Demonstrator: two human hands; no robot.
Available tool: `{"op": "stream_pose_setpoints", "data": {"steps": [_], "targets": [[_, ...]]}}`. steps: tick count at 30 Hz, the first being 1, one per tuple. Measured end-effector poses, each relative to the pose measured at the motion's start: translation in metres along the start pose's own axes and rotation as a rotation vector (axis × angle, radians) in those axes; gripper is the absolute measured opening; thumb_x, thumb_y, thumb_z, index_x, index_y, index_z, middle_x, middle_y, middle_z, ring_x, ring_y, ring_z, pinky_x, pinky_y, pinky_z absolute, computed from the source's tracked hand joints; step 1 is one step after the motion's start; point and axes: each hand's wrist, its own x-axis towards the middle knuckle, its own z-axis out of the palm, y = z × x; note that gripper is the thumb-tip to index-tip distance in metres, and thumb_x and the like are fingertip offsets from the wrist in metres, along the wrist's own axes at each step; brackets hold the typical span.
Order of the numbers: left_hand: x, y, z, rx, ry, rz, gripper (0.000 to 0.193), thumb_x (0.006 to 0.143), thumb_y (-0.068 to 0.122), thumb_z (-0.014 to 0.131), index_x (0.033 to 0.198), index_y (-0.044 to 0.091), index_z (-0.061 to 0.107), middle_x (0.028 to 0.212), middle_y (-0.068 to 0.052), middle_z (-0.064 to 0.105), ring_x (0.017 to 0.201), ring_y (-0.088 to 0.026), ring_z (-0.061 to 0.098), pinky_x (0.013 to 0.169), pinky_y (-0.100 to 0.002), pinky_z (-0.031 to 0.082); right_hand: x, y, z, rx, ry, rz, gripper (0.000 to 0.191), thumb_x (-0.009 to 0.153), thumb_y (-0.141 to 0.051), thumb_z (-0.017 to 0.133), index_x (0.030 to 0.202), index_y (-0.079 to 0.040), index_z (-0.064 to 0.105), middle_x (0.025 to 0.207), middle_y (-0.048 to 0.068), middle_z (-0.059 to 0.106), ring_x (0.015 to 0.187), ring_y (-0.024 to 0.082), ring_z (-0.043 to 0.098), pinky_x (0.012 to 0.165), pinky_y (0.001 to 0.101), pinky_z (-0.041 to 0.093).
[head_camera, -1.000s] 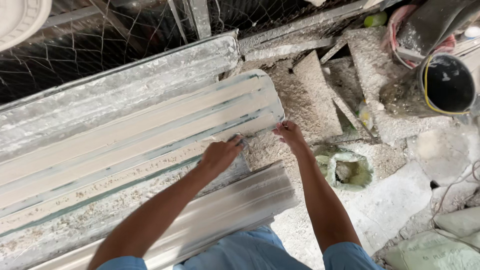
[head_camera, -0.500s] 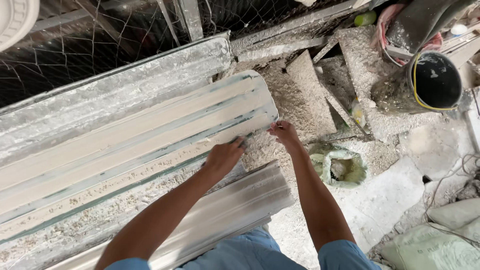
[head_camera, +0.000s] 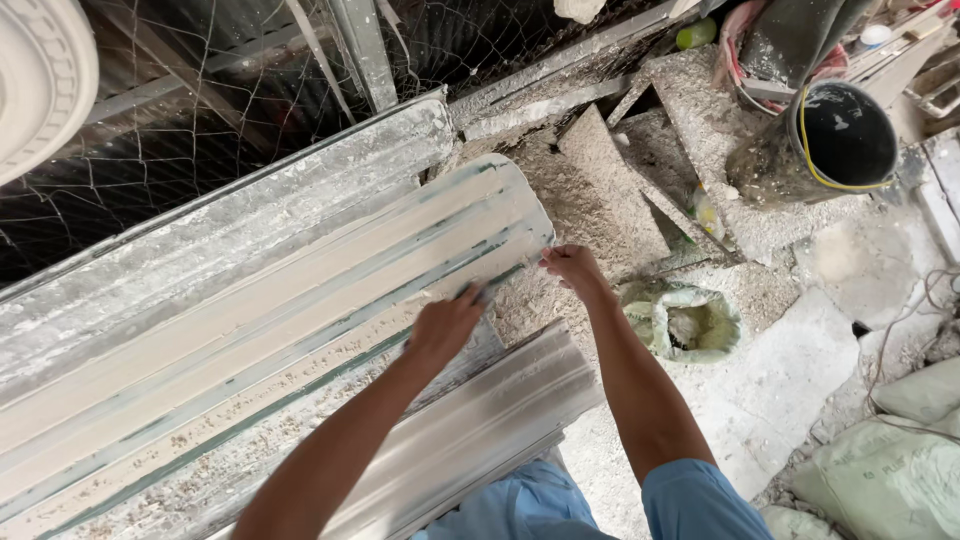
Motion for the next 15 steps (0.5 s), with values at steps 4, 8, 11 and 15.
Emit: {"op": "stream_pose_setpoints", "data": {"steps": [4, 8, 11, 15], "targets": [[-0.005, 0.002, 0.004, 0.083, 0.035, 0.033, 0.047, 0.085, -0.003, 0.059, 0.13, 0.008, 0.059, 0.156, -0.013, 0.042, 0.074, -0.03, 0.074, 0.053, -0.045, 0.063, 0.012, 0.005, -0.011, -0.102, -0.055, -0.053, 0.039, 0.103, -0.037, 0.067, 0.119, -0.003, 0.077, 0.106, 0.008, 0.08, 0.096, 0.03, 0.07, 0.069, 0.0371, 0.048], [0.069, 0.053, -0.007, 0.073, 0.159, 0.074, 0.038, 0.089, -0.001, 0.059, 0.126, 0.006, 0.062, 0.152, -0.015, 0.049, 0.076, -0.029, 0.074, 0.056, -0.044, 0.063, 0.022, 0.006, -0.031, -0.106, -0.159, -0.08, 0.027, 0.102, -0.034, 0.063, 0.115, -0.013, 0.075, 0.1, 0.002, 0.078, 0.076, 0.005, 0.068, 0.063, 0.0279, 0.052], [0.096, 0.076, -0.016, 0.039, 0.142, 0.043, 0.035, 0.091, -0.006, 0.056, 0.124, 0.002, 0.062, 0.156, -0.014, 0.047, 0.072, -0.026, 0.074, 0.051, -0.039, 0.064, 0.034, 0.014, -0.059, -0.02, -0.139, -0.074, 0.026, 0.102, -0.033, 0.06, 0.113, -0.013, 0.073, 0.101, -0.002, 0.079, 0.077, -0.001, 0.071, 0.065, 0.0259, 0.057], [0.081, 0.074, -0.014, -0.009, 0.112, -0.053, 0.042, 0.092, -0.004, 0.054, 0.133, 0.005, 0.057, 0.152, -0.016, 0.046, 0.065, -0.024, 0.073, 0.043, -0.036, 0.062, 0.044, 0.05, -0.108, -0.265, -0.102, -0.146, 0.033, 0.105, -0.031, 0.063, 0.108, 0.0, 0.073, 0.107, 0.006, 0.082, 0.07, 0.024, 0.065, 0.066, 0.0429, 0.053]]}}
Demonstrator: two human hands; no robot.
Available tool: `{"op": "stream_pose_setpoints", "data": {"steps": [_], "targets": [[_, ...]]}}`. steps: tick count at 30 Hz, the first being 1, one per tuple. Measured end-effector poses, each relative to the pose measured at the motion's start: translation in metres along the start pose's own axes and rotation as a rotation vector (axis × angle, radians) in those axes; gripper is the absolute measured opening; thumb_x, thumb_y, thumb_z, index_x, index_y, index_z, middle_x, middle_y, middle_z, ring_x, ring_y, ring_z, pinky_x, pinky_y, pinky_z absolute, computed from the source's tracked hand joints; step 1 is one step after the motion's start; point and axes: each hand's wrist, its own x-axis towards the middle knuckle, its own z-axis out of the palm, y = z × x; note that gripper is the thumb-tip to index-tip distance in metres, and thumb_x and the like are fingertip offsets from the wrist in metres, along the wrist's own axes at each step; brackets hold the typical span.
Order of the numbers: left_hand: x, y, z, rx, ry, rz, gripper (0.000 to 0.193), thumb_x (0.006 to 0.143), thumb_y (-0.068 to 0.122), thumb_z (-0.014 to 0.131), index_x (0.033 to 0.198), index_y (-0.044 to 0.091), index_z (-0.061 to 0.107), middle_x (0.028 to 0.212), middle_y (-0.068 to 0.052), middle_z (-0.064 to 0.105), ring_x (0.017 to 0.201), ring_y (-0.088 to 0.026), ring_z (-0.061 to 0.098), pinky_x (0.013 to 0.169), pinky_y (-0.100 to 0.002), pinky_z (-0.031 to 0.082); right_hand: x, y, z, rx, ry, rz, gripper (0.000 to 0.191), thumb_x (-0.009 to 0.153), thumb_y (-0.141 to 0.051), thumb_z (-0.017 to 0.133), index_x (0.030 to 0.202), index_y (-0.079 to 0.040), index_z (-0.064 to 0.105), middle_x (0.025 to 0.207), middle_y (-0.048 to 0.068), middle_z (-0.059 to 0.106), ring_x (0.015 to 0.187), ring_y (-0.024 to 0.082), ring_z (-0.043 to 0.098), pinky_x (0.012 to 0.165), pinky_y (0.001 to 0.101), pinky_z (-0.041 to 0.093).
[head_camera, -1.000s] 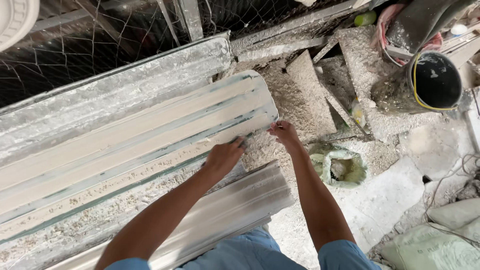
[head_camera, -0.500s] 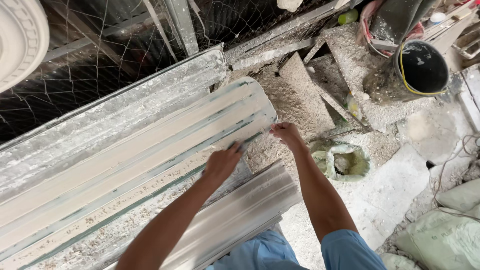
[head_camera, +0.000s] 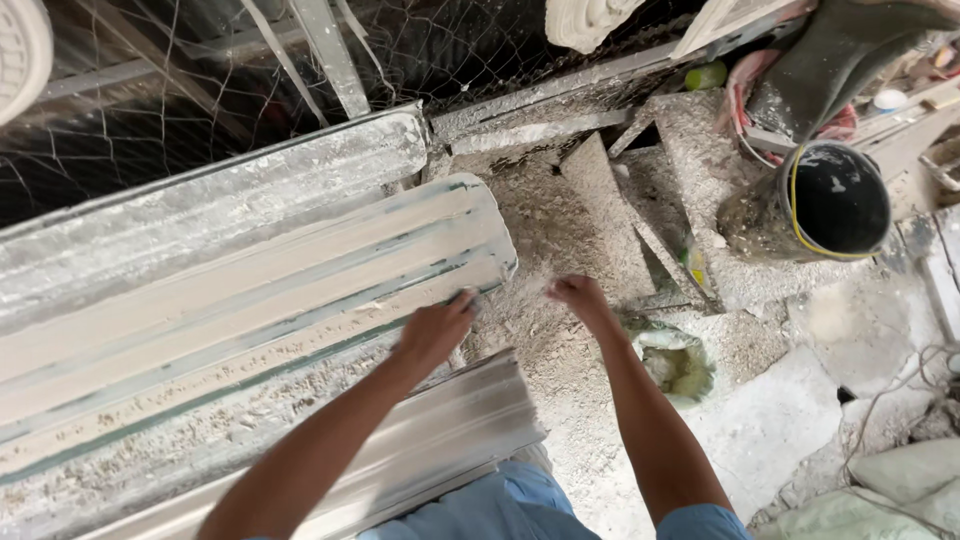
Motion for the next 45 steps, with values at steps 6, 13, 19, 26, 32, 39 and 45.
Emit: {"op": "stream_pose_setpoints", "data": {"steps": [6, 13, 19, 26, 32, 39, 45], "targets": [[0.005, -0.005, 0.01, -0.015, 0.019, -0.015, 0.049, 0.088, 0.001, 0.06, 0.136, 0.011, 0.056, 0.159, -0.012, 0.041, 0.065, -0.025, 0.072, 0.048, -0.038, 0.061, 0.009, 0.024, 0.002, -0.021, 0.066, -0.437, 0.027, 0.104, -0.026, 0.061, 0.121, -0.008, 0.073, 0.111, 0.01, 0.073, 0.075, 0.007, 0.066, 0.068, 0.0326, 0.056], [0.007, -0.001, 0.002, 0.096, -0.044, -0.017, 0.059, 0.082, -0.005, 0.057, 0.137, 0.017, 0.056, 0.161, -0.008, 0.038, 0.06, -0.023, 0.07, 0.041, -0.034, 0.058, 0.012, 0.004, 0.016, -0.186, -0.022, -0.158, 0.029, 0.11, -0.025, 0.054, 0.108, -0.004, 0.074, 0.102, 0.011, 0.079, 0.067, 0.026, 0.064, 0.066, 0.0438, 0.058], [0.017, 0.007, 0.001, -0.04, -0.037, -0.097, 0.046, 0.098, -0.005, 0.045, 0.138, 0.017, 0.056, 0.158, -0.009, 0.041, 0.051, -0.018, 0.065, 0.038, -0.03, 0.055, 0.013, 0.0, 0.029, 0.071, 0.054, -0.403, 0.017, 0.095, -0.008, 0.059, 0.096, -0.005, 0.076, 0.099, 0.01, 0.08, 0.081, 0.013, 0.072, 0.073, 0.0337, 0.058], [0.041, 0.029, 0.02, -0.027, 0.002, -0.094, 0.044, 0.09, 0.003, 0.054, 0.134, 0.008, 0.057, 0.156, -0.018, 0.042, 0.063, -0.025, 0.07, 0.043, -0.038, 0.058, 0.008, 0.014, 0.011, -0.03, 0.049, -0.097, 0.022, 0.103, -0.017, 0.059, 0.101, -0.001, 0.074, 0.097, 0.017, 0.078, 0.083, 0.029, 0.073, 0.077, 0.0418, 0.056], [0.066, 0.058, 0.034, -0.297, 0.207, -0.279, 0.041, 0.096, 0.003, 0.055, 0.137, -0.003, 0.052, 0.151, -0.031, 0.042, 0.068, -0.032, 0.074, 0.054, -0.04, 0.066, 0.011, 0.017, 0.027, 0.0, 0.154, -0.497, 0.031, 0.1, -0.026, 0.06, 0.114, -0.001, 0.071, 0.118, 0.021, 0.072, 0.11, 0.029, 0.069, 0.093, 0.0372, 0.055], [0.082, 0.084, 0.016, -0.268, 0.325, -0.493, 0.051, 0.089, 0.005, 0.064, 0.136, -0.008, 0.049, 0.151, -0.035, 0.04, 0.076, -0.039, 0.076, 0.054, -0.044, 0.065, 0.007, 0.004, 0.034, 0.52, -0.187, -0.108, 0.049, 0.109, -0.034, 0.038, 0.146, -0.005, 0.05, 0.14, 0.018, 0.062, 0.131, 0.033, 0.059, 0.109, 0.0445, 0.05], [0.09, 0.085, -0.007, -0.252, 0.148, -0.5, 0.051, 0.094, 0.009, 0.06, 0.138, -0.013, 0.045, 0.15, -0.041, 0.034, 0.076, -0.036, 0.076, 0.053, -0.038, 0.065, 0.003, -0.022, 0.036, 0.558, -0.265, -0.144, 0.049, 0.106, -0.028, 0.043, 0.147, -0.003, 0.047, 0.144, 0.016, 0.058, 0.136, 0.033, 0.055, 0.112, 0.0486, 0.047]]}}
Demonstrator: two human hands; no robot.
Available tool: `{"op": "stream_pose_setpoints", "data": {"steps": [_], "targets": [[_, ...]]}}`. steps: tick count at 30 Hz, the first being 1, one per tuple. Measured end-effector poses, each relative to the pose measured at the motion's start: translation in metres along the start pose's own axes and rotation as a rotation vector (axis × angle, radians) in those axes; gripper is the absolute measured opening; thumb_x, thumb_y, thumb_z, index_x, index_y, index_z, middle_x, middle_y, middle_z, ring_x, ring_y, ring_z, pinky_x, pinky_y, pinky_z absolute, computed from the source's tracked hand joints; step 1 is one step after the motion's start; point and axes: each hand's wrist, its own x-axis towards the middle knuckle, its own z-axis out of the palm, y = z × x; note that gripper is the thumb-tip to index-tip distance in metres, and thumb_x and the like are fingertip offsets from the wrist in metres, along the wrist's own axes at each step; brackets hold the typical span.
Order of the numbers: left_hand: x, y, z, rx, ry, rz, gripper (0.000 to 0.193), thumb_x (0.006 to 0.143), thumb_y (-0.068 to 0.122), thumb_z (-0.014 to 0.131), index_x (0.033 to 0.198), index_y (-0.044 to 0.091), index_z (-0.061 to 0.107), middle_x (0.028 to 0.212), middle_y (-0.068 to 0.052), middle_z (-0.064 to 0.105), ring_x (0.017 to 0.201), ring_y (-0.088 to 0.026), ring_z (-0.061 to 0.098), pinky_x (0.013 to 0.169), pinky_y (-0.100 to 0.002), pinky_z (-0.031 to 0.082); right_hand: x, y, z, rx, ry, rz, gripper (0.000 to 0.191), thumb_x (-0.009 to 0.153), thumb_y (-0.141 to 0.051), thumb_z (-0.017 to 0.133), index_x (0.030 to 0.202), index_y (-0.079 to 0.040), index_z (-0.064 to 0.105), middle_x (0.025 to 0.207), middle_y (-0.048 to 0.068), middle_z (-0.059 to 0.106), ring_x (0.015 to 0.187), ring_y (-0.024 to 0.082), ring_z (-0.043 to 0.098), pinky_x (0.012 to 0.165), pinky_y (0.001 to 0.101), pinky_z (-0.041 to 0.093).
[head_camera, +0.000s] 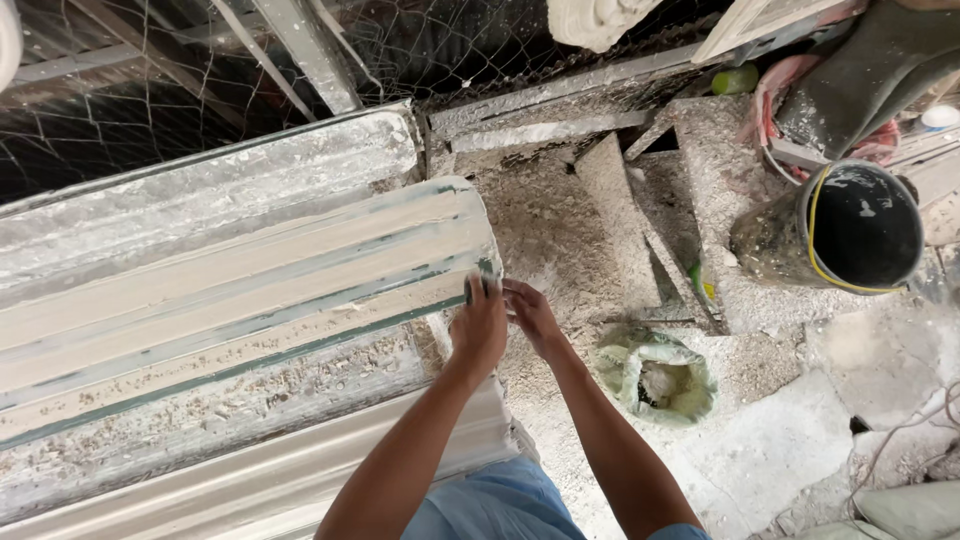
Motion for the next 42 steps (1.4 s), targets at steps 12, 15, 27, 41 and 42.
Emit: {"op": "stream_pose_setpoints", "data": {"steps": [12, 15, 27, 41, 42], "targets": [[0.032, -0.003, 0.002, -0.084, 0.131, -0.116, 0.038, 0.097, 0.007, 0.062, 0.13, -0.01, 0.052, 0.148, -0.036, 0.041, 0.075, -0.034, 0.076, 0.051, -0.036, 0.065, 0.028, 0.001, 0.01, 0.113, 0.027, -0.07, 0.041, 0.107, -0.031, 0.059, 0.13, 0.003, 0.066, 0.105, 0.007, 0.07, 0.089, 0.014, 0.06, 0.076, 0.0327, 0.049], [0.035, -0.005, 0.001, -0.039, 0.121, -0.107, 0.034, 0.096, 0.011, 0.065, 0.123, -0.009, 0.058, 0.142, -0.034, 0.05, 0.079, -0.033, 0.075, 0.056, -0.035, 0.064, 0.027, 0.0, 0.009, 0.079, -0.018, -0.138, 0.038, 0.11, -0.029, 0.06, 0.117, 0.008, 0.068, 0.097, 0.005, 0.071, 0.085, 0.011, 0.061, 0.076, 0.0299, 0.05], [0.064, -0.012, -0.019, 0.042, 0.206, -0.099, 0.036, 0.094, 0.012, 0.064, 0.123, -0.007, 0.058, 0.142, -0.034, 0.048, 0.082, -0.034, 0.074, 0.051, -0.036, 0.063, 0.03, -0.007, 0.012, -0.08, 0.064, 0.01, 0.036, 0.105, -0.031, 0.055, 0.119, 0.0, 0.065, 0.1, 0.003, 0.071, 0.098, 0.009, 0.072, 0.082, 0.0287, 0.057], [0.088, -0.008, -0.052, -0.025, 0.291, -0.165, 0.035, 0.091, 0.01, 0.061, 0.122, -0.007, 0.058, 0.134, -0.031, 0.054, 0.081, -0.037, 0.075, 0.059, -0.043, 0.066, 0.033, -0.007, 0.012, -0.028, 0.079, 0.002, 0.023, 0.103, -0.033, 0.06, 0.104, -0.011, 0.065, 0.087, -0.002, 0.065, 0.084, 0.009, 0.064, 0.072, 0.0292, 0.053], [0.092, -0.009, -0.054, -0.005, 0.304, -0.167, 0.039, 0.089, 0.01, 0.061, 0.125, -0.006, 0.057, 0.136, -0.032, 0.052, 0.078, -0.038, 0.075, 0.058, -0.045, 0.065, 0.033, -0.008, 0.012, -0.019, 0.092, 0.035, 0.021, 0.103, -0.034, 0.06, 0.105, -0.013, 0.065, 0.087, -0.004, 0.064, 0.083, 0.008, 0.061, 0.073, 0.0285, 0.053]]}}
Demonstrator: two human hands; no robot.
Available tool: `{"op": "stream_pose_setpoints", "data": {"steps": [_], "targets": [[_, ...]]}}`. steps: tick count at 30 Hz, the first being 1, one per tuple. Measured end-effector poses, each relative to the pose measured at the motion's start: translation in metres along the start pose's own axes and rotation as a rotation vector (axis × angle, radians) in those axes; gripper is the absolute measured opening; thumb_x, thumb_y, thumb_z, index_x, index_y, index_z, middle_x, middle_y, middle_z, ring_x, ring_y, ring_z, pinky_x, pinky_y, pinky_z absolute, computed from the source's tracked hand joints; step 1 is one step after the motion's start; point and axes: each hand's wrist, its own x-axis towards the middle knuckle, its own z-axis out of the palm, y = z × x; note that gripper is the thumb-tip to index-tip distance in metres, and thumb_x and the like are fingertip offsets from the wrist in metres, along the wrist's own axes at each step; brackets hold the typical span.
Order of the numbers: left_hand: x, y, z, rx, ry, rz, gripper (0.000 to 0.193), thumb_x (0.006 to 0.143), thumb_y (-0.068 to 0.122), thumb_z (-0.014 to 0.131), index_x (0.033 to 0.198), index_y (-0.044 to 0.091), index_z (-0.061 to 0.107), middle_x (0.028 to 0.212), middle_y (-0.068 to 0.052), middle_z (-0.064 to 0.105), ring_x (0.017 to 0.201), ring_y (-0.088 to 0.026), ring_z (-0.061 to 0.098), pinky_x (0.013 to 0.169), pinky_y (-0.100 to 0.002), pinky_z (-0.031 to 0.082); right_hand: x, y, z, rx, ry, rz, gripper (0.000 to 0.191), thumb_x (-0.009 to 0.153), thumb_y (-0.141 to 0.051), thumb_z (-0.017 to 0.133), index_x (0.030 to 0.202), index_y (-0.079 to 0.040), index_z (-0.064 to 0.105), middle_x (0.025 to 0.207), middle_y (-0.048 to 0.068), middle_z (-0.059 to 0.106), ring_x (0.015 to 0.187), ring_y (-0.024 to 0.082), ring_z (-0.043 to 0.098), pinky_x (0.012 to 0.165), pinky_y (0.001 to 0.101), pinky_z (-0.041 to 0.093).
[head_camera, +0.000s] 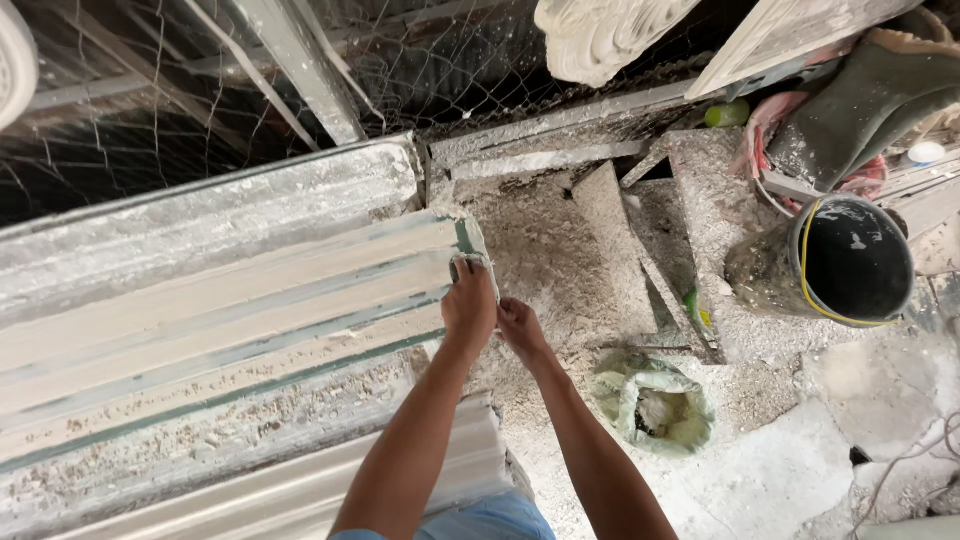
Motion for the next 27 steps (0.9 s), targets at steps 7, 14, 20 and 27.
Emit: {"op": "stream_pose_setpoints", "data": {"steps": [7, 14, 20, 27], "targets": [[0.013, -0.01, -0.004, -0.032, -0.018, 0.022, 0.021, 0.098, 0.012, 0.056, 0.114, 0.001, 0.063, 0.139, -0.028, 0.054, 0.09, -0.042, 0.073, 0.068, -0.051, 0.063, -0.008, -0.002, -0.001, -0.1, -0.017, -0.074, 0.024, 0.103, -0.033, 0.058, 0.098, -0.01, 0.065, 0.088, 0.001, 0.068, 0.086, 0.011, 0.069, 0.07, 0.0316, 0.051], [-0.063, 0.001, -0.002, -0.061, -0.199, 0.152, 0.038, 0.091, 0.001, 0.062, 0.124, -0.015, 0.053, 0.143, -0.04, 0.04, 0.07, -0.033, 0.075, 0.049, -0.034, 0.066, -0.007, -0.002, -0.003, 0.075, -0.046, -0.02, 0.025, 0.101, -0.032, 0.059, 0.111, -0.012, 0.068, 0.095, -0.004, 0.071, 0.086, 0.008, 0.066, 0.073, 0.0282, 0.056], [-0.029, 0.002, 0.009, -0.015, -0.06, 0.17, 0.016, 0.094, 0.01, 0.062, 0.106, 0.001, 0.068, 0.132, -0.027, 0.058, 0.084, -0.037, 0.074, 0.062, -0.045, 0.063, -0.011, -0.001, -0.003, -0.014, -0.046, -0.066, 0.032, 0.104, -0.033, 0.06, 0.113, -0.003, 0.068, 0.09, 0.002, 0.07, 0.079, 0.008, 0.064, 0.062, 0.0266, 0.048], [-0.023, 0.006, 0.003, -0.042, -0.062, 0.107, 0.028, 0.093, 0.01, 0.061, 0.113, -0.009, 0.063, 0.139, -0.032, 0.051, 0.077, -0.035, 0.076, 0.055, -0.04, 0.066, -0.019, -0.004, 0.004, 0.106, -0.048, -0.095, 0.024, 0.105, -0.026, 0.06, 0.111, -0.004, 0.069, 0.086, 0.002, 0.066, 0.069, 0.01, 0.051, 0.057, 0.0284, 0.041]]}}
